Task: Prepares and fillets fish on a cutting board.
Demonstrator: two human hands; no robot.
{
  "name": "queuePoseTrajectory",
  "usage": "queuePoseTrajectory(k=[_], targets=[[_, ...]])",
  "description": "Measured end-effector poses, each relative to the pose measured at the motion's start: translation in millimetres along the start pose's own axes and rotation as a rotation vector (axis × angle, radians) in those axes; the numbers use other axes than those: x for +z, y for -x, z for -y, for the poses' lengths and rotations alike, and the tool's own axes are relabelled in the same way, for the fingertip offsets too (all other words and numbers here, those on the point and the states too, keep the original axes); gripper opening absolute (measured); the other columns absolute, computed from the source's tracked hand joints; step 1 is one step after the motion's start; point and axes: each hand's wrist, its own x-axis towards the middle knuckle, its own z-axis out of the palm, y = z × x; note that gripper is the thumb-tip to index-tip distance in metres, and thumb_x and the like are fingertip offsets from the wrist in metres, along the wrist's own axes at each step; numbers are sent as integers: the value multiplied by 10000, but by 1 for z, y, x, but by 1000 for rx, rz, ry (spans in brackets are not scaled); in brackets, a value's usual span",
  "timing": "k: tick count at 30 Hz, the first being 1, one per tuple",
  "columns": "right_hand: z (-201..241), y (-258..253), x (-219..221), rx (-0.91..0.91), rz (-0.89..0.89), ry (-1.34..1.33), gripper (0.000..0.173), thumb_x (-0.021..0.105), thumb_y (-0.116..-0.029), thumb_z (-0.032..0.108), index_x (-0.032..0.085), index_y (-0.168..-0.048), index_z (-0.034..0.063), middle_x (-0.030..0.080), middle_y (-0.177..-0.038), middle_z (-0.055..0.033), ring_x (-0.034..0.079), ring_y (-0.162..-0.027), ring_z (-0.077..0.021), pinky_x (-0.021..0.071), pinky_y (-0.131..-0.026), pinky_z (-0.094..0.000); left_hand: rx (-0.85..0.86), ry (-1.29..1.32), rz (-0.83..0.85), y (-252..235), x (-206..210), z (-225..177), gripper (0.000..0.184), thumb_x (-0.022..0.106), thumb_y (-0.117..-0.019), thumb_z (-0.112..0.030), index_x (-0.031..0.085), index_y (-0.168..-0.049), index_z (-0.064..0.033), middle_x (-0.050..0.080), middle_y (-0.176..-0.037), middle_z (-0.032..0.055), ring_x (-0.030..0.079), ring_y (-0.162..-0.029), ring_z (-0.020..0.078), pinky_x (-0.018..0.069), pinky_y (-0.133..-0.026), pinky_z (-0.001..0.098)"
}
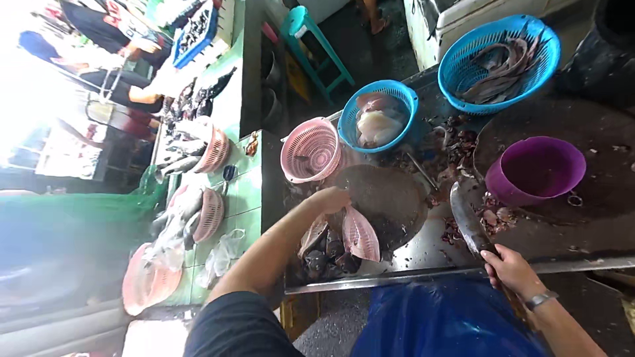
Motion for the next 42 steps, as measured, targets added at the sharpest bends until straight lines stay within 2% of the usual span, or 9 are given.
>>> queuePoseTrajectory(k=[6, 11, 17, 22, 24, 29, 31, 34, 42], targets=[[0, 7, -16, -59, -10, -36, 245, 519, -1100, 268, 575, -1130, 32, 557, -606, -45, 573, -444, -139, 548, -440, -312, -34, 295, -172, 49, -18, -41, 357, 429, -1118, -241, 676, -1132, 16, 685, -990, 204, 670, -951, 344, 511, -897, 564], [19, 6, -14, -203, 5, -44, 219, 540, -1077, 203, 601, -1128, -2, 644, -647, -58, 664, -519, -170, 624, -552, -359, -347, 608, -635, 52, 89, -61, 409, 389, -1122, -368, 630, -1186, -43, 679, -974, 211, 686, -877, 373, 553, -791, 601], [44, 2, 44, -277, 145, -139, 188, 530, -1074, 188, 592, -1137, 22, 598, -612, -51, 606, -450, -178, 591, -460, -359, -402, 987, -358, 29, 213, -62, 466, 333, -1122, -296, 639, -1282, 16, 684, -1170, 227, 663, -1105, 324, 502, -1003, 549], [70, 22, 91, -268, 14, -222, 192, 530, -1073, 167, 576, -1174, 10, 568, -589, -56, 590, -433, -174, 582, -437, -367, -235, 1718, -768, 20, 146, -71, 458, 426, -1106, -421, 620, -906, -57, 488, -621, -22, 469, -500, 89, 450, -493, 278], [71, 29, 101, -266, -26, -276, 179, 520, -1077, 157, 562, -1176, 14, 564, -581, -43, 588, -427, -164, 577, -428, -360, -194, 1820, -841, 10, 105, -51, 415, 566, -1055, -418, 645, -903, -40, 481, -601, -21, 435, -471, 91, 419, -479, 269], [66, 42, 98, -292, -72, -256, 163, 482, -1081, 132, 532, -1168, 4, 574, -563, -25, 603, -427, -157, 591, -447, -357, -95, 1574, -942, 5, 15, -9, 299, 683, -979, -340, 682, -966, -41, 591, -740, 43, 541, -631, 140, 483, -620, 348], [56, 44, 91, -306, -80, -267, 138, 489, -1067, 124, 525, -1142, 14, 577, -562, -17, 603, -423, -155, 592, -443, -359, -4, 1238, -878, 14, -12, -11, 361, 751, -926, -333, 729, -1113, -24, 724, -977, 123, 689, -883, 219, 575, -837, 456], [44, 44, 78, -290, -64, -262, 168, 476, -1088, 185, 501, -1171, 40, 576, -577, -6, 606, -433, -146, 594, -450, -351, 133, 573, -782, 33, -30, -38, 319, 761, -876, -348, 738, -978, -47, 710, -887, 110, 684, -845, 243, 560, -792, 516], [63, 32, 105, -200, 8, 83, 362, 407, -1125, 299, 464, -1392, 62, 577, -694, -50, 605, -508, -161, 586, -503, -359, -204, 387, -309, 9, 129, -73, 287, 601, -1003, -229, 659, -1271, -146, 715, -1105, 189, 689, -1021, 426, 539, -811, 685]])
